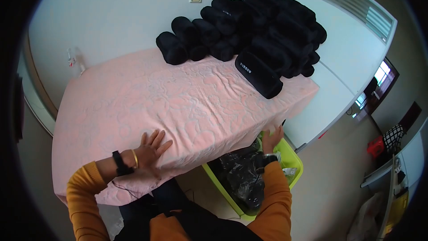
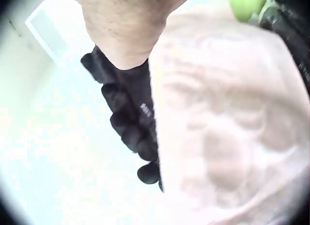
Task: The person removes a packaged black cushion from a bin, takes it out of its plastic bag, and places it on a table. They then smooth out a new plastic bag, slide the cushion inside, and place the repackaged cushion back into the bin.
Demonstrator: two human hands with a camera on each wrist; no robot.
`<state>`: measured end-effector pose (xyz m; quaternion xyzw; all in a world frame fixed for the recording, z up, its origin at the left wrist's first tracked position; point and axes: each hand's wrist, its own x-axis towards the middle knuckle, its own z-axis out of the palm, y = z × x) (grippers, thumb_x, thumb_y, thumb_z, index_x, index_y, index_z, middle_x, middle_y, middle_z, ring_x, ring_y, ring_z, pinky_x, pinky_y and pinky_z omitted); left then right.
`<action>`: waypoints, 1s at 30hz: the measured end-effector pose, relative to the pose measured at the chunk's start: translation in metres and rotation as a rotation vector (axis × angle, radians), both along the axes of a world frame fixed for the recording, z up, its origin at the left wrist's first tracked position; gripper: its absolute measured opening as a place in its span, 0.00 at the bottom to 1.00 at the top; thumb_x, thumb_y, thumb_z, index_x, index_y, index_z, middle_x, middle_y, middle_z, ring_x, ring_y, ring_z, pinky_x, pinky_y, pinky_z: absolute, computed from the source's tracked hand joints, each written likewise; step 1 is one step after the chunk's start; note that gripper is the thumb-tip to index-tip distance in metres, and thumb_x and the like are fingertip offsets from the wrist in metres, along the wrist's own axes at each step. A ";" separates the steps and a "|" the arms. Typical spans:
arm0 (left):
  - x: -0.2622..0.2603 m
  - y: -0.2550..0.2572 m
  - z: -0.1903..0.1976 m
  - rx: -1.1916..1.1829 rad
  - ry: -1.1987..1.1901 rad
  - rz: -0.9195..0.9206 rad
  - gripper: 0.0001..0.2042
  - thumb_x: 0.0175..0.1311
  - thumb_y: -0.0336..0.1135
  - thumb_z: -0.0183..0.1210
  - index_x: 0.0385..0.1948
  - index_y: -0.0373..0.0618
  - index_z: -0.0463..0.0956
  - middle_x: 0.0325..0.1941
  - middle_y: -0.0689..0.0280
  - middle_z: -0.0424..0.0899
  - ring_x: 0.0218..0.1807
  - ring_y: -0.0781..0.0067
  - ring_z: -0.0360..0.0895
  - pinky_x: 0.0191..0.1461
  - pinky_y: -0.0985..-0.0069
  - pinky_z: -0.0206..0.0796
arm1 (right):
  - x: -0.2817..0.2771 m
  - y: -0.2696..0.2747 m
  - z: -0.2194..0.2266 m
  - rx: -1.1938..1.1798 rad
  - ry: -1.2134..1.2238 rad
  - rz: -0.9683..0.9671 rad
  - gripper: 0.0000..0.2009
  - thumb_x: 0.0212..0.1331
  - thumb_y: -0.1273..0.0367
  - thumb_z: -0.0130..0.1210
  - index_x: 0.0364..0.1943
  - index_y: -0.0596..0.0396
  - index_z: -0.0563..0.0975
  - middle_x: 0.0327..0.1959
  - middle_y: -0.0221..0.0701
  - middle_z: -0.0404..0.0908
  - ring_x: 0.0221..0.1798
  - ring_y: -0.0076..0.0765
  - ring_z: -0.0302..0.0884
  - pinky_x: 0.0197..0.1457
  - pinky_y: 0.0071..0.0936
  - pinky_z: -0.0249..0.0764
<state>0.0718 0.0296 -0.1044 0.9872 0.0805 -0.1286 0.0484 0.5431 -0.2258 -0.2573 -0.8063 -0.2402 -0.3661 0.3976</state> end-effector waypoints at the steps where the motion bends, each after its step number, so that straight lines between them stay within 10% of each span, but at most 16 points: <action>1: 0.000 -0.001 0.001 0.031 -0.005 0.001 0.65 0.30 0.64 0.72 0.72 0.47 0.40 0.74 0.38 0.35 0.75 0.33 0.30 0.68 0.30 0.29 | -0.010 0.016 0.029 0.016 -0.059 0.073 0.20 0.49 0.71 0.58 0.49 0.59 0.73 0.57 0.49 0.68 0.64 0.57 0.61 0.68 0.47 0.54; 6: 0.009 -0.041 -0.036 0.355 -0.327 -0.279 0.44 0.50 0.54 0.65 0.68 0.45 0.55 0.74 0.50 0.49 0.75 0.47 0.44 0.67 0.30 0.38 | -0.113 0.129 0.136 0.156 -0.026 0.420 0.14 0.48 0.72 0.61 0.41 0.56 0.77 0.53 0.46 0.72 0.62 0.53 0.63 0.66 0.44 0.56; 10: 0.004 -0.107 -0.004 -0.382 -0.637 -0.203 0.22 0.58 0.42 0.60 0.51 0.42 0.69 0.48 0.56 0.77 0.51 0.53 0.76 0.51 0.58 0.69 | -0.199 0.249 0.150 0.170 0.105 0.660 0.13 0.48 0.71 0.60 0.40 0.56 0.79 0.52 0.45 0.73 0.62 0.52 0.63 0.66 0.40 0.58; 13: 0.000 -0.114 -0.020 -0.519 -1.135 -0.051 0.12 0.58 0.36 0.60 0.36 0.40 0.70 0.31 0.58 0.75 0.35 0.51 0.75 0.37 0.64 0.68 | -0.277 0.327 0.148 0.254 0.415 0.754 0.12 0.49 0.70 0.59 0.39 0.56 0.80 0.48 0.43 0.78 0.57 0.49 0.70 0.63 0.38 0.64; 19: -0.067 -0.089 -0.028 -0.956 -1.167 -0.203 0.10 0.57 0.29 0.58 0.21 0.37 0.67 0.22 0.59 0.69 0.25 0.60 0.70 0.30 0.69 0.62 | -0.334 0.432 0.140 -0.223 -0.034 0.891 0.10 0.58 0.67 0.53 0.28 0.58 0.82 0.27 0.39 0.82 0.31 0.41 0.78 0.37 0.38 0.72; 20: -0.075 -0.094 -0.023 -0.983 -1.134 -0.321 0.09 0.57 0.29 0.58 0.22 0.37 0.67 0.22 0.59 0.69 0.25 0.62 0.70 0.30 0.68 0.62 | -0.329 0.472 0.114 0.049 0.165 1.032 0.10 0.58 0.69 0.52 0.23 0.58 0.80 0.20 0.35 0.77 0.23 0.36 0.70 0.29 0.37 0.66; 22: -0.091 -0.114 -0.009 -1.074 -1.074 -0.442 0.07 0.57 0.29 0.58 0.24 0.38 0.71 0.21 0.59 0.71 0.25 0.62 0.71 0.30 0.68 0.63 | -0.376 0.461 0.139 0.002 0.795 1.113 0.06 0.59 0.71 0.54 0.33 0.57 0.81 0.27 0.26 0.81 0.30 0.29 0.76 0.34 0.28 0.72; 30: -0.233 -0.079 -0.057 -1.165 -1.217 -0.279 0.11 0.62 0.36 0.60 0.40 0.38 0.79 0.28 0.66 0.82 0.32 0.83 0.76 0.33 0.78 0.70 | -0.583 0.356 0.158 -0.656 -0.165 1.687 0.17 0.56 0.70 0.56 0.50 0.58 0.75 0.61 0.40 0.70 0.65 0.41 0.65 0.67 0.37 0.61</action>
